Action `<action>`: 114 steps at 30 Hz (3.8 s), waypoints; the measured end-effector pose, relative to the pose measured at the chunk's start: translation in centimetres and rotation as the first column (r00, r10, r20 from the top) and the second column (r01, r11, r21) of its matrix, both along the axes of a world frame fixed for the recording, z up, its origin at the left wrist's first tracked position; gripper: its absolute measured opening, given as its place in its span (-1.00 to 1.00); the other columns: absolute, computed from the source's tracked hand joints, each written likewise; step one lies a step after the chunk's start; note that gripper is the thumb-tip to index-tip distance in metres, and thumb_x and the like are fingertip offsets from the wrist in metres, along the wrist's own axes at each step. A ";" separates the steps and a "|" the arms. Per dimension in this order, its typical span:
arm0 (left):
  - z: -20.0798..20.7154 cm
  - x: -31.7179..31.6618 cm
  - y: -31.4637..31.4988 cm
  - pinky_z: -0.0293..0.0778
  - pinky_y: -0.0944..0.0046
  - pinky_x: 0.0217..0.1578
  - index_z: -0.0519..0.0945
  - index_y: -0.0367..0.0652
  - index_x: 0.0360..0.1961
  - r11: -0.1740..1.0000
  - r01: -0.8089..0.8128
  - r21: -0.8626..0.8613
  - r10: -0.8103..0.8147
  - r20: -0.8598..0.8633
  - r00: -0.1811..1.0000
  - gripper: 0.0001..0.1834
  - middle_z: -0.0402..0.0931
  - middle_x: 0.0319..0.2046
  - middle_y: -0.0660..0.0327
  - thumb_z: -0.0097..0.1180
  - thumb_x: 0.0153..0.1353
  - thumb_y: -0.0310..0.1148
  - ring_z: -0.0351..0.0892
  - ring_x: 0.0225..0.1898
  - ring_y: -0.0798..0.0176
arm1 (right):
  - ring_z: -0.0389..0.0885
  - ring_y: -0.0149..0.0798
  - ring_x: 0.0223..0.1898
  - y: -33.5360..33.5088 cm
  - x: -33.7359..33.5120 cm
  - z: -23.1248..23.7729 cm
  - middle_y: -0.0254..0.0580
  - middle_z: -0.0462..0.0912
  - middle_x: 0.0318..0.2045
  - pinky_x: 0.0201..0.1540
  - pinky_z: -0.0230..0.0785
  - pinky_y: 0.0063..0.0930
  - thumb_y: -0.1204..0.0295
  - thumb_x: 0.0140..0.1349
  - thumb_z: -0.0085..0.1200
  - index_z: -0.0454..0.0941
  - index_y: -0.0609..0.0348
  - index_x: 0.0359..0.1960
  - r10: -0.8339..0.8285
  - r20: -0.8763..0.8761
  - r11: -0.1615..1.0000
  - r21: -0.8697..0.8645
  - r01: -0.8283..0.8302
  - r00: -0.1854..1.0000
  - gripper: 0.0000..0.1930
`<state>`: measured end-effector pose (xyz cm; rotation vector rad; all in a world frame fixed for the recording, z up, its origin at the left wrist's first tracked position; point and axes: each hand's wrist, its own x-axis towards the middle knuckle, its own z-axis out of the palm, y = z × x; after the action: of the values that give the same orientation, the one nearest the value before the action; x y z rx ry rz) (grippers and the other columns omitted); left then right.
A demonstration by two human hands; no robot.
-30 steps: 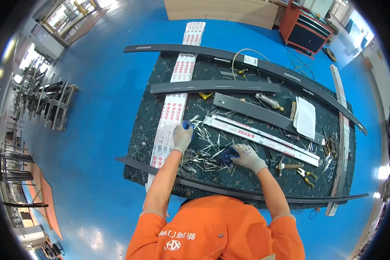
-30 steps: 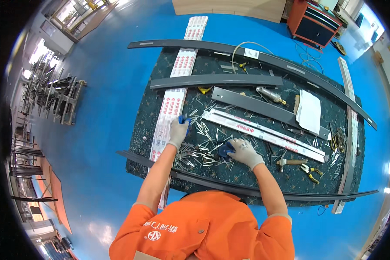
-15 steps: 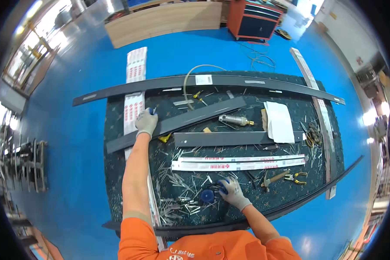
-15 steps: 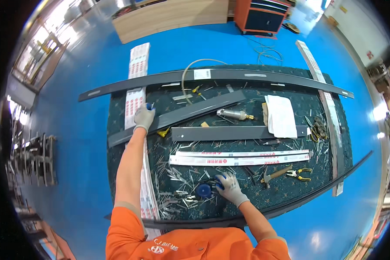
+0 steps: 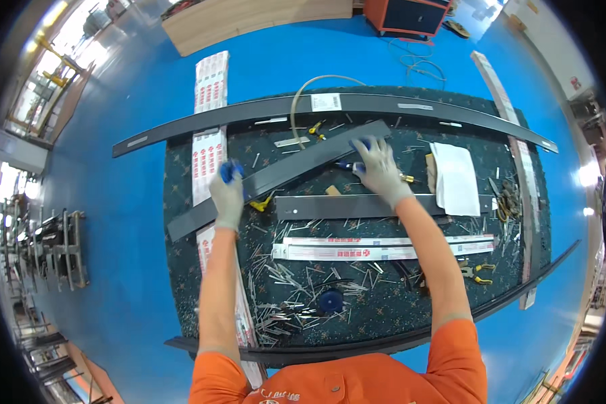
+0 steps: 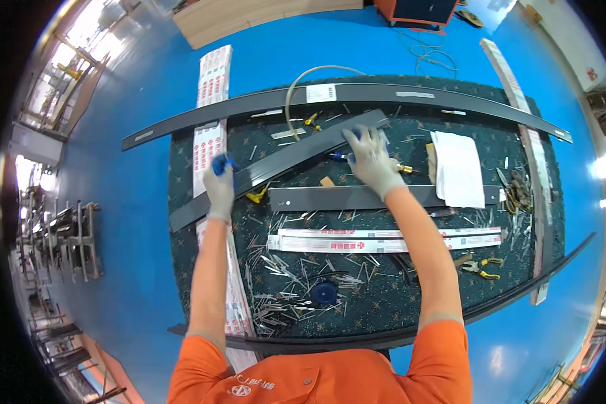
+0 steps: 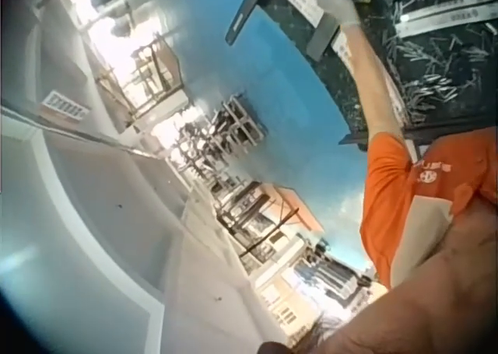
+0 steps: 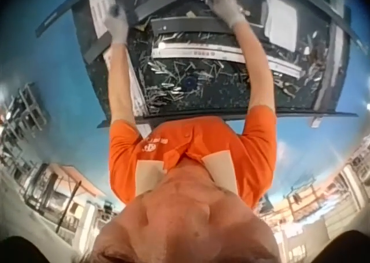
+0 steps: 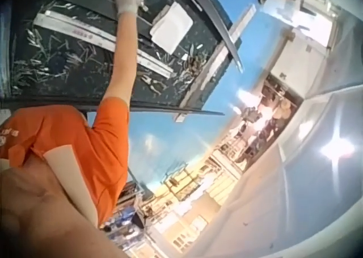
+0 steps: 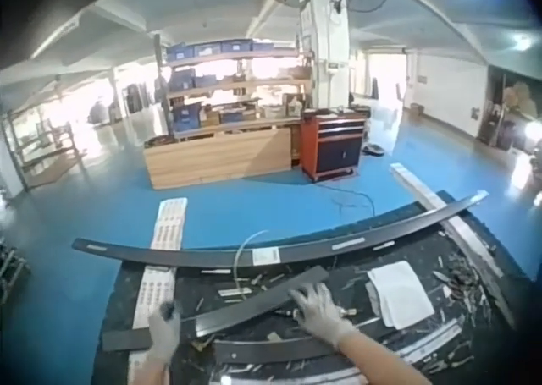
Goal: The person is assembling a metal frame by positioning components and securing them using a pneumatic tool.
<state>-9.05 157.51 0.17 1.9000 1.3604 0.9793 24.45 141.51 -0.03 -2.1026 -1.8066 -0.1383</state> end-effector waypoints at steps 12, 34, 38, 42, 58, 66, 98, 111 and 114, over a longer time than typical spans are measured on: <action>1.7 -14.5 -23.5 0.51 0.32 -0.02 0.64 -0.29 -0.05 0.895 -0.204 -0.398 0.308 0.217 0.926 -0.66 0.66 -0.17 0.15 0.00 0.17 -0.71 0.60 -0.18 0.25 | 0.55 -0.02 0.02 6.7 -6.1 3.6 -0.03 0.60 0.00 0.12 0.36 -0.11 0.17 -0.03 0.34 0.57 0.10 -0.09 0.446 0.035 0.850 -0.331 -0.411 0.894 -0.52; 1.4 -14.3 -25.7 0.50 0.40 -0.31 0.66 -0.32 -0.11 0.768 -0.115 -0.630 0.519 0.508 0.687 -0.81 0.58 -0.29 0.21 0.12 0.28 -0.56 0.51 -0.39 0.36 | 0.55 0.28 0.03 -0.8 4.1 -5.0 0.18 0.50 0.06 0.02 0.42 0.10 0.47 0.00 0.16 0.47 -0.03 0.22 0.001 0.012 0.908 -0.420 0.004 1.000 -0.38; 5.3 -16.5 -30.4 0.43 0.40 -0.43 0.66 -0.28 -0.16 0.667 -0.254 -0.700 0.651 0.382 0.656 -0.84 0.54 -0.46 0.27 0.09 0.38 -0.43 0.46 -0.49 0.39 | 0.57 0.19 0.01 -2.1 3.4 -0.2 0.16 0.51 0.04 -0.02 0.45 -0.05 0.50 -0.07 0.21 0.48 0.03 0.19 0.007 -0.010 0.936 -0.352 -0.010 1.000 -0.36; 8.0 -14.2 -33.4 0.46 0.41 -0.39 0.64 -0.27 -0.20 0.720 -0.111 -0.685 0.570 0.492 0.659 -0.83 0.56 -0.41 0.23 0.10 0.40 -0.38 0.50 -0.44 0.36 | 0.62 0.07 -0.08 -5.2 1.2 7.8 0.09 0.57 -0.01 -0.06 0.48 -0.15 0.51 -0.04 0.22 0.46 0.05 0.21 0.076 -0.334 0.997 0.031 -0.069 0.940 -0.36; 8.3 -5.6 -39.8 0.56 0.03 0.11 0.60 -0.14 -0.10 0.699 0.550 -0.457 0.573 0.818 -0.049 -0.75 0.65 -0.05 0.07 0.11 0.43 -0.18 0.62 0.04 0.02 | 0.65 -0.08 0.00 -27.5 -24.0 8.6 -0.09 0.59 0.01 0.14 0.51 -0.17 0.67 -0.04 0.33 0.36 0.05 0.09 0.623 -0.782 0.782 0.620 -0.059 0.040 -0.38; 6.7 -13.0 -40.1 0.55 0.12 0.03 0.60 -0.14 -0.07 0.851 0.428 -0.304 0.319 0.947 0.038 -0.76 0.65 -0.18 0.08 0.07 0.46 -0.21 0.63 -0.12 0.07 | 0.62 -0.04 -0.07 -36.5 -28.5 12.7 -0.02 0.65 -0.02 0.08 0.45 -0.24 0.46 0.11 0.31 0.42 0.22 0.24 -0.087 -0.897 0.901 -0.257 -0.350 0.434 -0.38; 9.1 -33.9 -34.1 0.54 0.36 -0.34 0.61 -0.29 -0.10 0.790 0.444 -0.422 0.189 0.857 0.479 -0.84 0.65 -0.31 0.09 0.05 0.37 -0.49 0.59 -0.41 0.30 | 0.72 0.13 -0.27 -36.0 -26.0 13.3 0.01 0.59 -0.03 -0.21 0.56 -0.07 0.42 -0.06 0.21 0.49 -0.03 0.06 -0.150 0.289 0.886 -0.385 0.258 0.946 -0.48; 3.0 -32.6 -10.4 0.55 0.05 -0.07 0.55 -0.01 0.20 0.996 -0.025 0.080 0.059 -0.452 0.890 -0.27 0.62 -0.10 -0.01 0.46 -0.09 -0.23 0.63 -0.14 -0.06 | 0.51 0.20 0.05 -32.8 -14.2 -3.9 0.08 0.50 0.13 0.15 0.31 0.12 0.48 -0.01 0.18 0.51 -0.11 0.21 -0.334 0.335 0.681 -0.561 0.471 0.881 -0.38; 3.1 -27.7 -5.9 0.52 -0.02 -0.03 0.43 0.05 0.35 0.977 0.166 0.136 -0.013 -0.736 0.677 -0.10 0.52 -0.02 -0.08 0.47 -0.11 -0.13 0.57 -0.05 -0.17 | 0.47 0.17 0.19 -32.6 -16.0 -6.2 0.07 0.44 0.24 0.16 0.32 0.10 0.44 0.00 0.25 0.46 -0.10 0.26 -0.440 0.490 0.616 -0.445 0.650 0.752 -0.33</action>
<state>-36.71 151.64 3.27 2.6490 1.6010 0.2640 8.44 108.90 -6.23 -3.2539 -1.3723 -0.0944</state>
